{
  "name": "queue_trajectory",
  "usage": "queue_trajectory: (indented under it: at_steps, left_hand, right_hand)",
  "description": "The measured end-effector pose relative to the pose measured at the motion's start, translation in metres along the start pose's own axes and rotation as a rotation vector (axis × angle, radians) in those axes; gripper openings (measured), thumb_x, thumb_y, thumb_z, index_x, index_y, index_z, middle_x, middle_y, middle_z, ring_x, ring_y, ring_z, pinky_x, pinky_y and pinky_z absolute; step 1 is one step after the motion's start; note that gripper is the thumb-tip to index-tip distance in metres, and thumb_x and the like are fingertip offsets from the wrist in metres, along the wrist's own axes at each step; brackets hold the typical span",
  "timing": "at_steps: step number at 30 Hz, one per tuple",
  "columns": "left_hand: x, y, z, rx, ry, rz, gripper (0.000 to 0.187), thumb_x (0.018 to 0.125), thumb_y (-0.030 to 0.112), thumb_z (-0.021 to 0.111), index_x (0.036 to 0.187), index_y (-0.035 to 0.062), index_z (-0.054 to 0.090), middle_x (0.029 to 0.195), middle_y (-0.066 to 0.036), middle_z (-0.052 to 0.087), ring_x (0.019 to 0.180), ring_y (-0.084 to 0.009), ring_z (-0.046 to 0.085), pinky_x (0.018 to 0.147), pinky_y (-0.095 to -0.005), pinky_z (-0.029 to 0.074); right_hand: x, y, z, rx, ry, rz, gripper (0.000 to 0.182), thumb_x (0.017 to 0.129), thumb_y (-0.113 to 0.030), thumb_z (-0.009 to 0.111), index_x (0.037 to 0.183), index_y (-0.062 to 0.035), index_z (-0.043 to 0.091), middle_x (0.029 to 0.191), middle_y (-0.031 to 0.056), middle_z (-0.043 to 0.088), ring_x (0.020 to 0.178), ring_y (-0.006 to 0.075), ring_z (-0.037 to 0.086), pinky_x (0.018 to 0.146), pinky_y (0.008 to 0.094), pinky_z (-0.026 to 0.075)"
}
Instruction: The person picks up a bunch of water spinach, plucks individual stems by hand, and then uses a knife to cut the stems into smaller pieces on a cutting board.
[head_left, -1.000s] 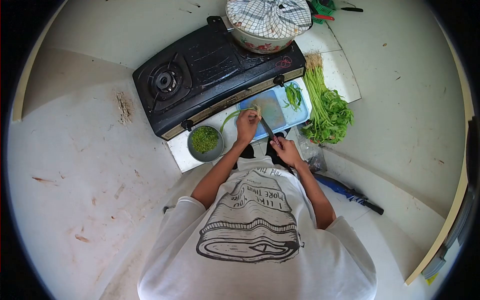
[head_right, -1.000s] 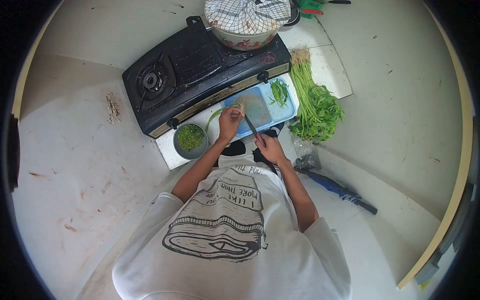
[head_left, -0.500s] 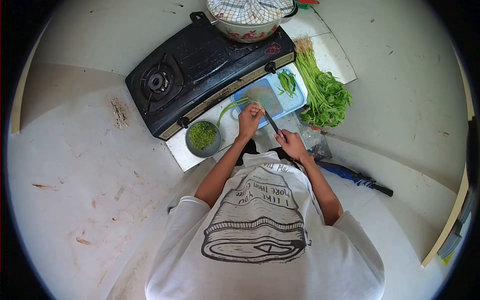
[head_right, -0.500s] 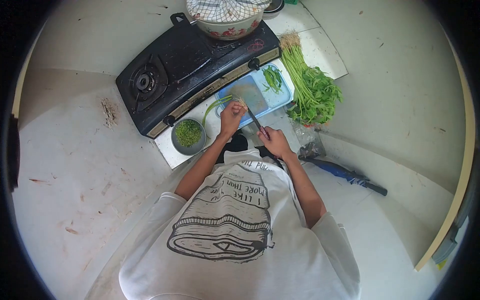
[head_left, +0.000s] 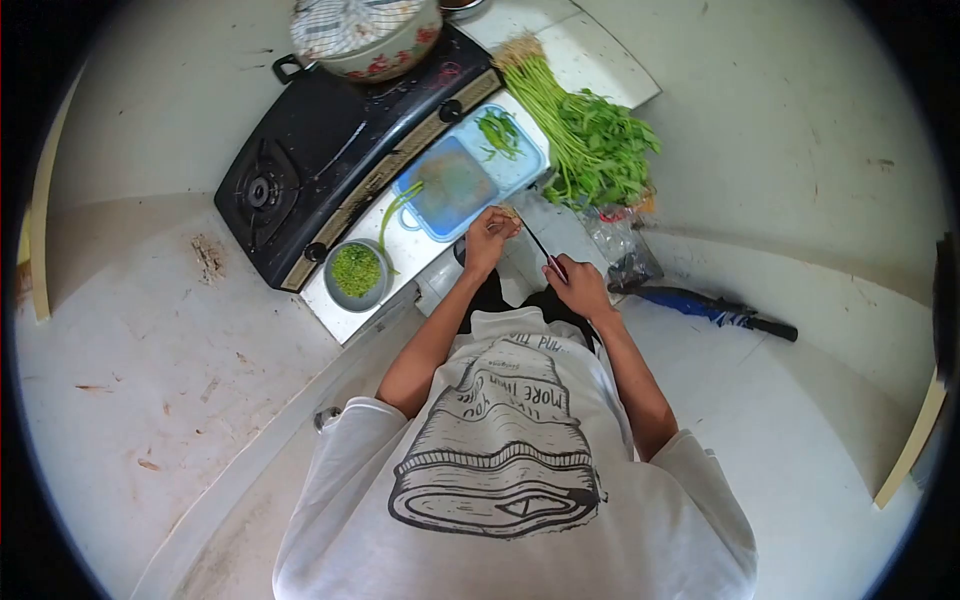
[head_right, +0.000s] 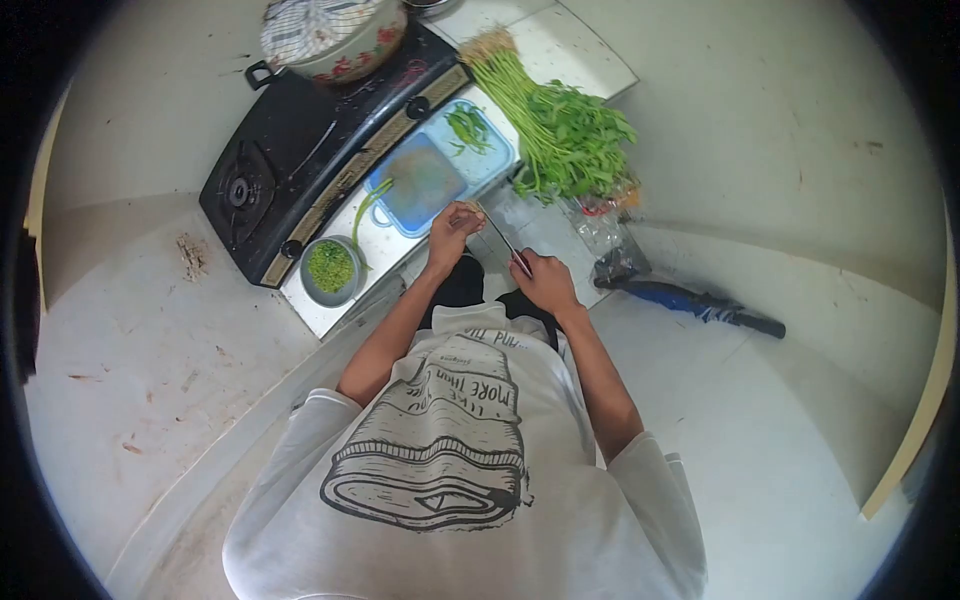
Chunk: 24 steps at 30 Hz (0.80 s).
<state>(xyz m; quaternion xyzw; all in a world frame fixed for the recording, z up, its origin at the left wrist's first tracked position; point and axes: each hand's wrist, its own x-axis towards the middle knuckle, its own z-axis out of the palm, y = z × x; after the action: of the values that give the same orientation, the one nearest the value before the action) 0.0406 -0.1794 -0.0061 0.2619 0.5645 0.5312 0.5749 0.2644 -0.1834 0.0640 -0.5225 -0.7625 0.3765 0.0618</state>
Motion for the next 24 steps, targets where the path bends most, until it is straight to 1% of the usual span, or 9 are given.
queue_trajectory:
  at_steps: [4,7,8,14,17,21,22,24]
  left_hand:
    - [-0.016,-0.011,0.033,-0.029,-0.041,-0.056,0.015,0.096,0.003,0.070,0.109,-0.0012,0.065,0.101,-0.009,0.070,0.096,-0.0177,0.070,0.092,-0.0323,0.059]
    - [-0.027,-0.023,0.056,-0.056,-0.071,-0.124,0.014,0.097,0.004,0.070,0.108,-0.0022,0.064,0.103,-0.009,0.068,0.097,-0.0180,0.070,0.091,-0.0307,0.059]
    - [-0.031,-0.028,0.064,-0.088,-0.076,-0.156,0.015,0.097,0.005,0.070,0.109,-0.0020,0.064,0.105,-0.009,0.067,0.099,-0.0181,0.070,0.093,-0.0316,0.059]
    - [-0.040,-0.067,0.096,-0.116,-0.098,-0.265,0.016,0.097,0.006,0.071,0.109,-0.0005,0.064,0.104,-0.009,0.067,0.097,-0.0173,0.070,0.092,-0.0302,0.059]
    - [-0.036,-0.081,0.112,-0.044,-0.095,-0.307,0.017,0.098,0.007,0.070,0.112,0.0019,0.063,0.104,-0.006,0.069,0.098,-0.0157,0.069,0.093,-0.0297,0.056]
    - [-0.014,-0.102,0.138,0.088,-0.125,-0.212,0.018,0.096,0.007,0.071,0.111,0.0001,0.063,0.104,-0.007,0.069,0.096,-0.0158,0.069,0.090,-0.0310,0.057]
    - [-0.008,-0.095,0.148,0.235,-0.140,-0.163,0.019,0.095,0.008,0.073,0.109,-0.0010,0.064,0.103,-0.007,0.070,0.095,-0.0163,0.069,0.087,-0.0325,0.057]
    - [0.003,-0.081,0.173,0.441,-0.162,-0.068,0.018,0.095,0.008,0.072,0.108,-0.0009,0.064,0.102,-0.008,0.070,0.094,-0.0169,0.069,0.087,-0.0336,0.057]
  right_hand:
    - [-0.033,0.031,-0.001,0.032,0.061,0.035,0.032,0.096,-0.038,0.066,0.094,-0.0057,0.067,0.074,0.0188,0.070,0.071,0.0409,0.069,0.065,0.0505,0.055]
    - [-0.055,0.052,-0.004,0.048,0.119,0.049,0.031,0.096,-0.037,0.067,0.096,-0.0065,0.067,0.079,0.0167,0.071,0.073,0.0397,0.070,0.065,0.0486,0.055]
    - [-0.062,0.059,-0.005,0.056,0.142,0.052,0.030,0.096,-0.037,0.068,0.096,-0.0068,0.067,0.080,0.0160,0.072,0.074,0.0393,0.070,0.065,0.0480,0.055]
    - [-0.091,0.106,-0.006,0.120,0.192,0.071,0.028,0.095,-0.033,0.072,0.096,-0.0052,0.067,0.084,0.0170,0.071,0.076,0.0393,0.070,0.066,0.0465,0.054]
    - [-0.096,0.130,-0.008,0.124,0.180,0.102,0.028,0.095,-0.032,0.072,0.094,-0.0045,0.067,0.084,0.0166,0.069,0.074,0.0394,0.069,0.065,0.0471,0.053]
    - [-0.094,0.153,-0.010,0.103,0.249,0.181,0.026,0.095,-0.031,0.072,0.094,-0.0060,0.069,0.081,0.0148,0.067,0.071,0.0384,0.067,0.065,0.0469,0.053]
    - [-0.092,0.158,-0.012,0.100,0.249,0.222,0.025,0.094,-0.031,0.073,0.095,-0.0066,0.070,0.081,0.0141,0.067,0.071,0.0379,0.067,0.065,0.0467,0.053]
    - [-0.090,0.169,-0.017,0.093,0.240,0.278,0.023,0.094,-0.031,0.073,0.096,-0.0075,0.071,0.081,0.0128,0.067,0.071,0.0367,0.067,0.067,0.0461,0.053]
